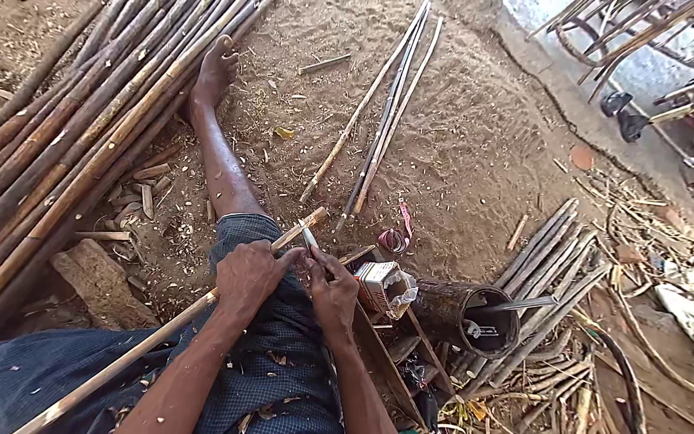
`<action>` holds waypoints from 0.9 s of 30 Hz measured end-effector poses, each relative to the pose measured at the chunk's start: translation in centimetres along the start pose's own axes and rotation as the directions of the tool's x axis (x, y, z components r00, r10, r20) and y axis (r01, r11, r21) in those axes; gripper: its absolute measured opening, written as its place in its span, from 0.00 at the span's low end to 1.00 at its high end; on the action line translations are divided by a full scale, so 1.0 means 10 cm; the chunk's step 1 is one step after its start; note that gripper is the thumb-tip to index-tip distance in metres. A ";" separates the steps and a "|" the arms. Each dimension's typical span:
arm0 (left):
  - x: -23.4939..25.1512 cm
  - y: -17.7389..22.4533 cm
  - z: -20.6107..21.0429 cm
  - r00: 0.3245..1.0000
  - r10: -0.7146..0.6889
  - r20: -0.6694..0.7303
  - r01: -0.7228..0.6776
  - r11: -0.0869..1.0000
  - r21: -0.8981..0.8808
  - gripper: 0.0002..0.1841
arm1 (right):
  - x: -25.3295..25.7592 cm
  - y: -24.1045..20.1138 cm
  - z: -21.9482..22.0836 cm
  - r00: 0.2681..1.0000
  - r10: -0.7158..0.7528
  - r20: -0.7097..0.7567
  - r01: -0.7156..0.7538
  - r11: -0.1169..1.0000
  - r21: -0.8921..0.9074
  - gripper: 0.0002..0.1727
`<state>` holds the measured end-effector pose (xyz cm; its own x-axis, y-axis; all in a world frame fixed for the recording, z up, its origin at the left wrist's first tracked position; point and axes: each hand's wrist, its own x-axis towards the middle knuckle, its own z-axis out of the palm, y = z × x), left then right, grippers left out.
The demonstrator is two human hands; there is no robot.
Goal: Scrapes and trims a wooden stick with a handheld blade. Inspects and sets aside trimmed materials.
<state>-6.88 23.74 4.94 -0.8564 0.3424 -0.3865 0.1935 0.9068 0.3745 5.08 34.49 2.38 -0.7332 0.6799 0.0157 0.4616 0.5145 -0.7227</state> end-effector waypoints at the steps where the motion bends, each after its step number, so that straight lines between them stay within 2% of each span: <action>1: 0.00 -0.01 0.00 1.000 0.004 -0.004 -0.004 1.000 -0.005 0.39 | 0.03 0.01 0.00 1.000 0.011 -0.018 -0.011 1.000 -0.023 0.17; 3: -0.01 -0.06 0.01 1.000 0.000 0.004 0.000 1.000 0.032 0.38 | 0.25 0.20 -0.10 0.984 0.095 -0.150 -0.102 0.994 -0.037 0.16; 6: -0.28 -0.33 0.13 0.992 -0.043 0.115 0.030 0.993 0.112 0.38 | 1.01 0.76 -1.03 0.905 0.326 -0.275 -0.295 0.944 0.148 0.25; 7: -0.25 -0.43 0.07 0.989 -0.038 0.143 0.020 0.992 0.125 0.38 | 1.22 0.71 -1.23 0.902 0.329 -0.281 -0.278 0.939 0.204 0.26; 9: -0.17 -0.48 0.01 0.982 -0.006 0.189 -0.008 0.997 0.073 0.37 | 1.39 0.36 -1.38 0.946 0.228 -0.231 -0.166 0.952 0.259 0.24; 11: -0.03 -0.46 -0.02 0.977 0.036 0.210 -0.035 0.999 -0.011 0.35 | 1.30 0.07 -1.26 0.985 0.109 -0.137 -0.078 0.974 0.213 0.22; 13: 0.09 -0.46 -0.06 0.972 0.062 0.226 -0.042 0.995 -0.092 0.33 | 1.17 0.06 -0.94 0.996 0.088 -0.022 -0.085 0.987 0.136 0.22; 15: 0.12 -0.56 -0.05 0.966 0.057 0.251 -0.019 0.988 -0.152 0.32 | 0.89 0.28 -0.57 0.975 0.121 0.186 -0.123 0.992 -0.005 0.22; 17: 0.13 -0.67 -0.03 0.961 0.058 0.271 -0.007 0.982 -0.187 0.31 | 0.62 0.67 -0.15 0.938 0.176 0.298 -0.149 0.983 -0.112 0.21; 19: 0.15 -0.73 -0.04 0.952 0.069 0.297 -0.007 0.979 -0.203 0.31 | 0.60 0.87 0.23 0.906 0.274 0.323 -0.227 0.958 -0.178 0.21; 21: 0.15 -0.72 -0.04 0.945 0.070 0.318 -0.006 0.981 -0.196 0.30 | 0.64 0.94 0.39 0.888 0.324 0.328 -0.258 0.939 -0.228 0.21; 25: 0.15 -0.71 0.00 0.950 0.076 0.303 -0.014 0.979 -0.201 0.30 | 0.67 0.98 0.41 0.868 0.386 0.313 -0.306 0.911 -0.276 0.21; 27: 0.11 -0.66 0.00 0.960 0.053 0.274 -0.002 0.983 -0.182 0.30 | 0.55 0.94 0.29 0.911 0.311 0.269 -0.268 0.945 -0.187 0.21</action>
<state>-9.15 18.11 2.06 -0.6810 0.4444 -0.5820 0.1051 0.8459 0.5229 3.93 41.57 -6.37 -0.6590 0.6389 -0.3970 0.7259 0.4018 -0.5583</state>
